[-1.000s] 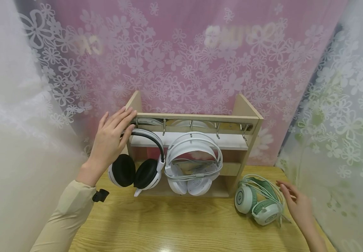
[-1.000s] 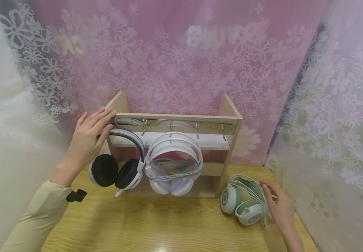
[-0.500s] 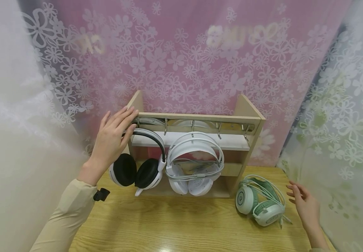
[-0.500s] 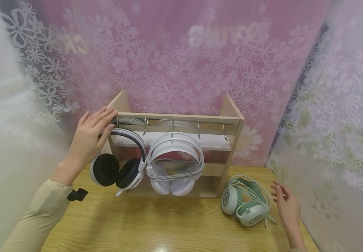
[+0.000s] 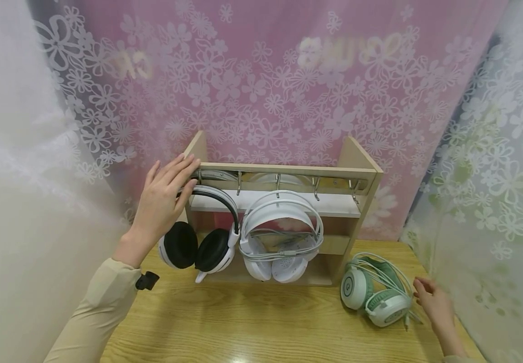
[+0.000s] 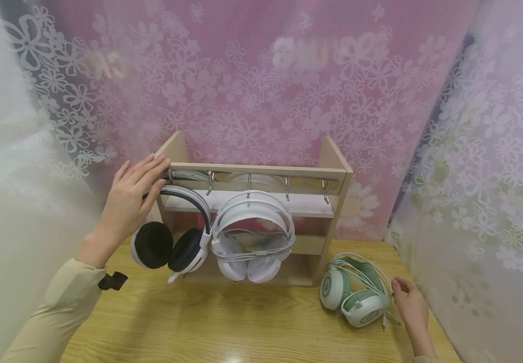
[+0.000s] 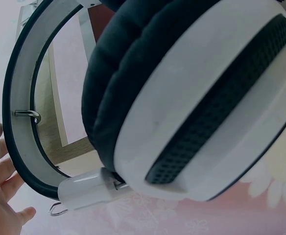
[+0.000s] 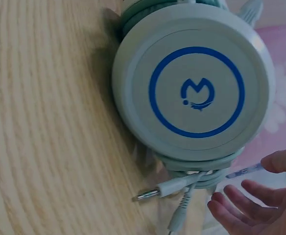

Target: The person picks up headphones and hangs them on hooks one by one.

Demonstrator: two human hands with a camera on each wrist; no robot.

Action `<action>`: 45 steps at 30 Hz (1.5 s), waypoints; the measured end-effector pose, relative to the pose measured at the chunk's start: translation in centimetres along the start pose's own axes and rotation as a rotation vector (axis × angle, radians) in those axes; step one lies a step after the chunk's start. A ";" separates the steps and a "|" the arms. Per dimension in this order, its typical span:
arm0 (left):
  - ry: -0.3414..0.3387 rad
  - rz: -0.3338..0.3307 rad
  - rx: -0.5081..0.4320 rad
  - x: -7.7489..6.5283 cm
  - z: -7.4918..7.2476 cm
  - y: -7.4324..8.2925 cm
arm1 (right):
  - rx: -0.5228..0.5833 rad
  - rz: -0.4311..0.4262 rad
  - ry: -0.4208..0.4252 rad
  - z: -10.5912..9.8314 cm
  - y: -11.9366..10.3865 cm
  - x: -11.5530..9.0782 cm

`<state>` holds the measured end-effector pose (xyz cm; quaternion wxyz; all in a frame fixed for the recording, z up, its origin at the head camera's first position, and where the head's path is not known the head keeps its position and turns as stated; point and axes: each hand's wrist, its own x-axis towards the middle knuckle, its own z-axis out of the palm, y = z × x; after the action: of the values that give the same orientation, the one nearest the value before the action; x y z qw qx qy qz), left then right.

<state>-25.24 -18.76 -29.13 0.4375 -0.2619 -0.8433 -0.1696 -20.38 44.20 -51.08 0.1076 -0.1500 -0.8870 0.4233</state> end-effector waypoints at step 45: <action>0.009 0.012 0.003 0.0 0.2 0.2 | 0.341 0.273 -0.229 0.2 1.3 -0.1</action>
<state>-25.28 -18.54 -29.17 0.4425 -0.2658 -0.8400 -0.1670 -20.12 44.79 -52.26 -0.0280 -0.1995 -0.7806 0.5917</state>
